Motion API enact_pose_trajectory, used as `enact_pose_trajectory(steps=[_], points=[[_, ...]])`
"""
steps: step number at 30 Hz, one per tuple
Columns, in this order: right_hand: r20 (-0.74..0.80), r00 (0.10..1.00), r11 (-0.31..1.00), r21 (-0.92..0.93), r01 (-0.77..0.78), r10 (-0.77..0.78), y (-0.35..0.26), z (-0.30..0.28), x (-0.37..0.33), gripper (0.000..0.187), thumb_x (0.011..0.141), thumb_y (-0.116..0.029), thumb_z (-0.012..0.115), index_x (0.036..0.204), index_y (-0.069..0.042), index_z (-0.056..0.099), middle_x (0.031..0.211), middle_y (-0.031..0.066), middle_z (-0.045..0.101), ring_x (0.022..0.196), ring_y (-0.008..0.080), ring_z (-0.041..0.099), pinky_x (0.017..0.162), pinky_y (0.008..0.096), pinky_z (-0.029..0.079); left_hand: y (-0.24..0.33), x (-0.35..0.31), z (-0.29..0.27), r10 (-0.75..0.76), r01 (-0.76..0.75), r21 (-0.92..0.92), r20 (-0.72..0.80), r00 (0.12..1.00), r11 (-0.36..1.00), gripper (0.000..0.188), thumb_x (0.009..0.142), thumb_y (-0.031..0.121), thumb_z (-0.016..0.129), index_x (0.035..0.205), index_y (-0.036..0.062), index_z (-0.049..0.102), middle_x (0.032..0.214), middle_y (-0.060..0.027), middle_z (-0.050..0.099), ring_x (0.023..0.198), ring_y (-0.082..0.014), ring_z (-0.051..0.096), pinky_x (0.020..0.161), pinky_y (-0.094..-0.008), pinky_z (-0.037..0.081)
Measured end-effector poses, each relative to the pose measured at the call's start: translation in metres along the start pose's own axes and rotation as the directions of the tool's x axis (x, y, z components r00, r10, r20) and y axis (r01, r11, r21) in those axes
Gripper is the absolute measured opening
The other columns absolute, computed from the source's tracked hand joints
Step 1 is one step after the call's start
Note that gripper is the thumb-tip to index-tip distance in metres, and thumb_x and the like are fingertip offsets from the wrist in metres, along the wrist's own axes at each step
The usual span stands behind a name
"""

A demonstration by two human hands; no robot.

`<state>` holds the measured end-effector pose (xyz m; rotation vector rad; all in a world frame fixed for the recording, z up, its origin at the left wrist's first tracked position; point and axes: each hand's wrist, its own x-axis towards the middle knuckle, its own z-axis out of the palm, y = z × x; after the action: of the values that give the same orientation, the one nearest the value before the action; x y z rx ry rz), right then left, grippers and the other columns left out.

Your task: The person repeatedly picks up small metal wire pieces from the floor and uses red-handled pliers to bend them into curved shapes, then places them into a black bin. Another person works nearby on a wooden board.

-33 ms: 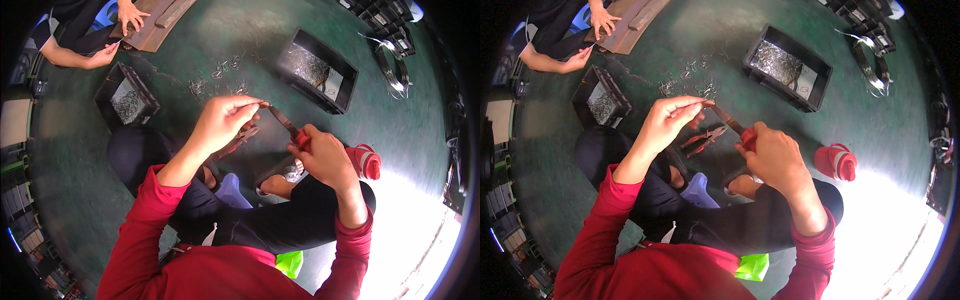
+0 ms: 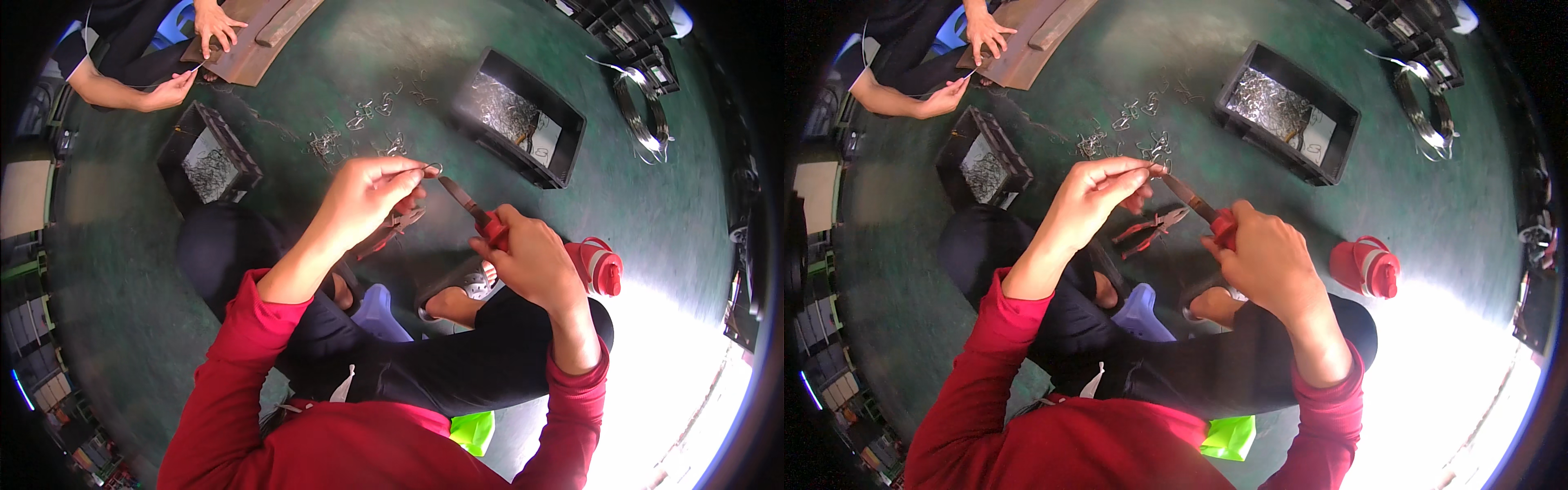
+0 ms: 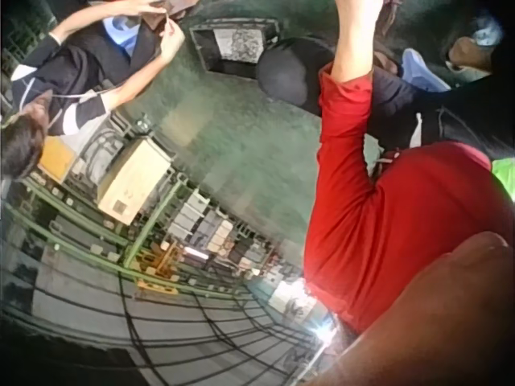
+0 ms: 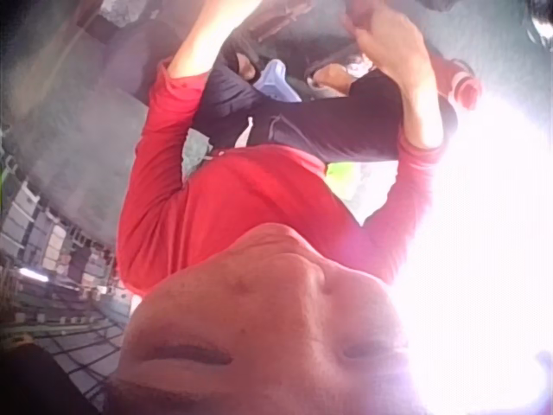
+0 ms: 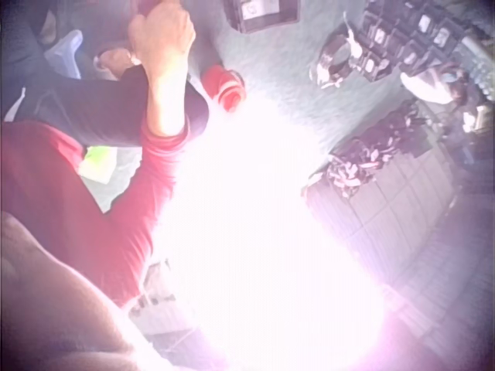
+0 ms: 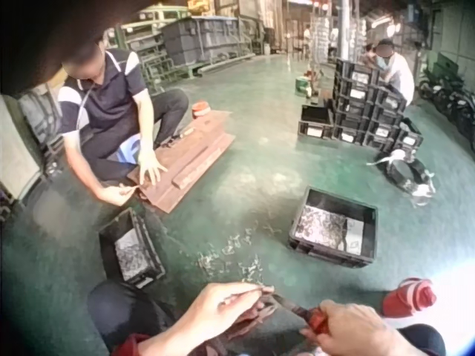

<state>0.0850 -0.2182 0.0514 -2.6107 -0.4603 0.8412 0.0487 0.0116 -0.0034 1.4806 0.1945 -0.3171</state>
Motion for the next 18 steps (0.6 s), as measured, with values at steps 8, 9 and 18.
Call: enact_pose_trajectory(steps=[8, 9, 18], points=[[0.044, 0.999, 0.975, -0.221, 0.018, -0.009, 0.01, -0.011, -0.006, 0.03, 0.082, -0.03, 0.069, 0.09, -0.001, 0.061, 0.075, 0.0207, 0.065, 0.076, 0.0412, 0.064, 0.069, 0.0486, 0.048, -0.003, 0.011, -0.008, -0.141, 0.164, -0.355, 0.091, 0.986, 0.92, 0.027, 0.096, 0.018, 0.058, 0.115, 0.0009, 0.066, 0.086, -0.0029, 0.066, 0.076, -0.0097, 0.062, 0.071, -0.0241, 0.051], [0.075, 0.997, 0.963, -0.264, 0.048, -0.029, 0.01, -0.01, -0.007, 0.029, 0.082, -0.029, 0.067, 0.089, -0.001, 0.062, 0.075, 0.0204, 0.066, 0.075, 0.0394, 0.065, 0.068, 0.0468, 0.05, -0.005, 0.012, -0.009, -0.134, 0.157, -0.339, 0.091, 0.987, 0.927, 0.027, 0.096, 0.018, 0.058, 0.115, 0.0009, 0.066, 0.087, -0.0033, 0.066, 0.076, -0.0097, 0.062, 0.071, -0.024, 0.051], [0.191, 0.978, 0.922, -0.357, 0.147, -0.081, 0.015, -0.005, -0.019, 0.022, 0.073, -0.02, 0.065, 0.079, 0.001, 0.063, 0.069, 0.0218, 0.065, 0.068, 0.0384, 0.066, 0.064, 0.046, 0.053, -0.023, 0.09, 0.025, 0.106, -0.068, 0.237, -0.149, 0.983, 0.969, 0.01, 0.091, 0.007, 0.059, 0.095, -0.0021, 0.062, 0.078, -0.0073, 0.069, 0.073, -0.0116, 0.068, 0.065, -0.0252, 0.054]])
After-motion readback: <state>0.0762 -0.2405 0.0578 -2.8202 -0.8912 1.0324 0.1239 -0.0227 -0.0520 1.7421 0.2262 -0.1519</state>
